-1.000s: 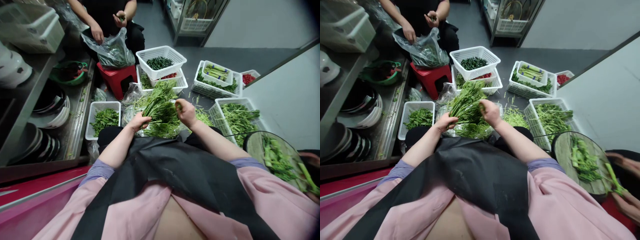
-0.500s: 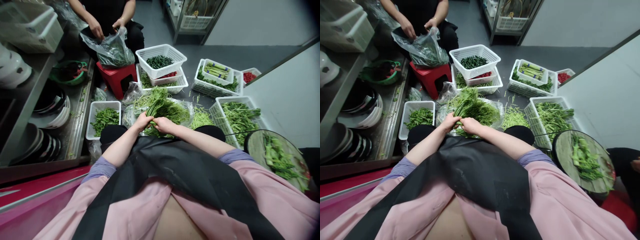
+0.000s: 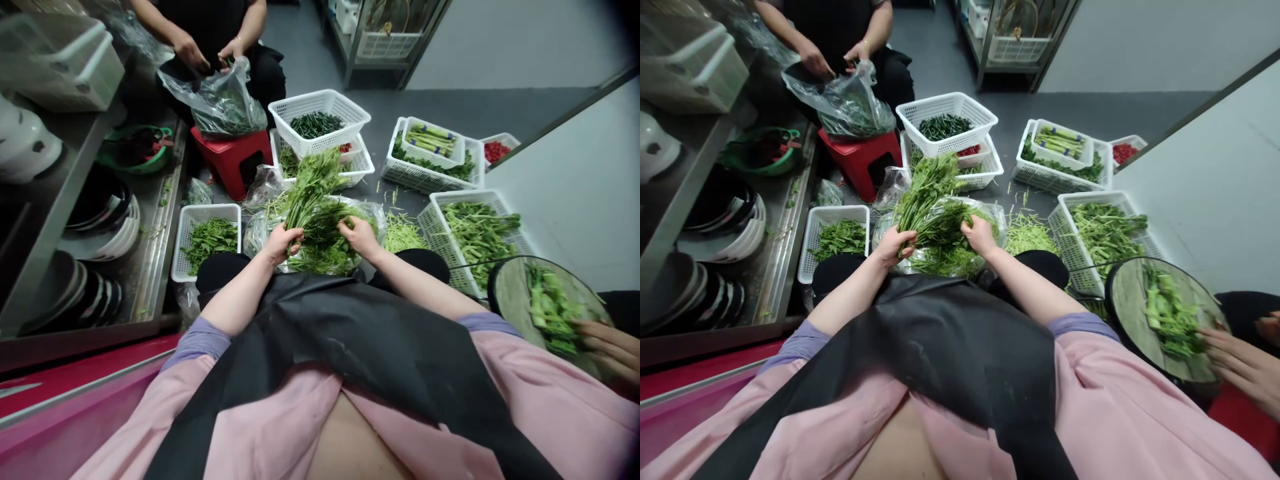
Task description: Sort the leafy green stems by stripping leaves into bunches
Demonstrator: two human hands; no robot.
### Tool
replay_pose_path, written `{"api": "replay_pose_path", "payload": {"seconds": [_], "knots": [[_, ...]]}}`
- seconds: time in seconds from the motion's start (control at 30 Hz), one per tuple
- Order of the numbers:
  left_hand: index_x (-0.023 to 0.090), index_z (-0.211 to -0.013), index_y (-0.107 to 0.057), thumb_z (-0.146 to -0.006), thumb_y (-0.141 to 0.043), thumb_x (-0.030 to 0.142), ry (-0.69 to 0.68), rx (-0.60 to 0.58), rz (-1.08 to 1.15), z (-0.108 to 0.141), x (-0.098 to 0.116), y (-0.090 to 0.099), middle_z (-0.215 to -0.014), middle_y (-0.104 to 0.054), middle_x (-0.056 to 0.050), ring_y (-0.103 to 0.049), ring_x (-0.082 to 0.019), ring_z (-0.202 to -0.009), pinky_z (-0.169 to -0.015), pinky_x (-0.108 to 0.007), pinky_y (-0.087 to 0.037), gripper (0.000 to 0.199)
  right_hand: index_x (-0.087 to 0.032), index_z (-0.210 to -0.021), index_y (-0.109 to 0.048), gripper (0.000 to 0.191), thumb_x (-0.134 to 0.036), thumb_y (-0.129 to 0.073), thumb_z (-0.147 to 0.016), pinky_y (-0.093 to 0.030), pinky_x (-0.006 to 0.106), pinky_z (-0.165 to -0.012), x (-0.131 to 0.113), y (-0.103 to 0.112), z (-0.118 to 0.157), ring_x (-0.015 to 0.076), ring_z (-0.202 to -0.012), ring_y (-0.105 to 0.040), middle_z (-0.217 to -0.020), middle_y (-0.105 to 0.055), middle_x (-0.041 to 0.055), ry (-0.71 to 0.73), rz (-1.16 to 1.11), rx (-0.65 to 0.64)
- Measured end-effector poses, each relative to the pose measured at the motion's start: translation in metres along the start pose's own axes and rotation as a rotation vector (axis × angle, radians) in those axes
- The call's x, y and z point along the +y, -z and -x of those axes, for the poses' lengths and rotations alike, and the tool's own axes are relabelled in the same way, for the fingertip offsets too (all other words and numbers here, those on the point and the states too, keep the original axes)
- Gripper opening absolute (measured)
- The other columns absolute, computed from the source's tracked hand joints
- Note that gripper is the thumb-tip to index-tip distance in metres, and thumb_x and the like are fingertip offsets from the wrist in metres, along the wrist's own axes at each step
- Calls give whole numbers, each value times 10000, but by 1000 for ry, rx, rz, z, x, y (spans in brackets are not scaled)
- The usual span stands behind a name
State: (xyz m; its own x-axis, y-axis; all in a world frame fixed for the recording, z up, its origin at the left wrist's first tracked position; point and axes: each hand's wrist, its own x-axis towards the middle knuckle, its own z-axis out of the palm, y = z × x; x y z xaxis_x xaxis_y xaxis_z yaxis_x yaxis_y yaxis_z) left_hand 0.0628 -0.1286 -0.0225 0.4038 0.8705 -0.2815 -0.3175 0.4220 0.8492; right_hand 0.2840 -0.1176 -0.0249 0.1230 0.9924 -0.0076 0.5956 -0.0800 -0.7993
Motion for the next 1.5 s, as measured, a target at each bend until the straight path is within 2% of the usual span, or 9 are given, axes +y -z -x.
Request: {"api": "replay_pose_path", "payload": {"seconds": [0.17, 0.3, 0.6, 0.77, 0.93, 1.1, 1.27, 1.4, 1.5], "knots": [[186, -689, -425, -635, -746, 320, -48, 89, 3, -10, -15, -5, -486, -473, 75, -398, -43, -306, -325, -181, -243, 351, -160, -800, -643, 334, -482, -630, -712, -397, 274, -673, -20, -35, 36, 139, -661, -508, -732, -643, 11, 74, -253, -316], [181, -672, -445, -659, -738, 360, -66, 173, -38, -15, -28, -9, -472, -499, 62, -414, -59, -305, -329, -198, -280, 344, -173, -737, -578, 269, -436, -621, -698, -400, 269, -653, -26, -65, 50, 134, -645, -499, -688, -624, -3, -46, -284, -270], [170, -717, -492, -661, -752, 328, -192, 347, -76, -19, -34, -10, -545, -553, 53, -515, -74, -462, -455, -195, -390, 309, -160, -738, -593, 184, -318, -614, -646, -401, 240, -630, -27, -73, 44, 120, -646, -509, -682, -617, -18, -220, -435, -198], [157, -781, -523, -656, -775, 308, -108, 297, 60, -17, -12, 8, -582, -576, 46, -545, -81, -483, -513, -212, -454, 319, -169, -721, -557, 133, -294, -566, -678, -363, 226, -570, 3, -60, 26, 97, -559, -450, -597, -533, -48, -340, -434, -64], [142, -789, -547, -794, -677, 269, 61, 65, 317, -4, 11, 20, -531, -421, 96, -292, -1, -318, -341, -147, -250, 182, -153, -666, -584, 197, -225, -732, -558, -358, 240, -597, 33, -48, 18, 107, -565, -468, -551, -534, -47, -432, -242, -147], [151, -707, -535, -882, -584, 334, 192, -8, 338, 7, 6, 17, -478, -311, 98, -184, -3, -276, -291, -156, -163, 258, -158, -735, -609, 235, -317, -745, -627, -392, 234, -622, -7, -48, 12, 91, -583, -481, -597, -554, -54, -278, -645, -176], [148, -711, -548, -808, -653, 368, 242, -110, 206, 9, -4, 18, -430, -341, 100, -206, -11, -256, -279, -159, -156, 262, -192, -613, -466, 347, -321, -786, -655, -384, 230, -510, -51, -39, 5, 76, -457, -424, -474, -459, -73, -424, -1022, -334], [141, -811, -571, -681, -759, 374, 137, -64, 68, 8, -2, 20, -465, -474, 78, -306, -19, -268, -292, -159, -194, 327, -187, -656, -482, 263, -198, -738, -715, -432, 229, -534, -54, -36, 12, 86, -473, -475, -495, -511, -60, -574, -1099, -327], [138, -853, -566, -620, -795, 362, 38, 27, -2, 8, 1, 18, -546, -580, 43, -370, -21, -295, -310, -161, -240, 396, -196, -633, -438, 286, -173, -701, -743, -388, 210, -484, -48, -35, 17, 67, -426, -404, -455, -452, -82, -627, -1150, -295]]}}
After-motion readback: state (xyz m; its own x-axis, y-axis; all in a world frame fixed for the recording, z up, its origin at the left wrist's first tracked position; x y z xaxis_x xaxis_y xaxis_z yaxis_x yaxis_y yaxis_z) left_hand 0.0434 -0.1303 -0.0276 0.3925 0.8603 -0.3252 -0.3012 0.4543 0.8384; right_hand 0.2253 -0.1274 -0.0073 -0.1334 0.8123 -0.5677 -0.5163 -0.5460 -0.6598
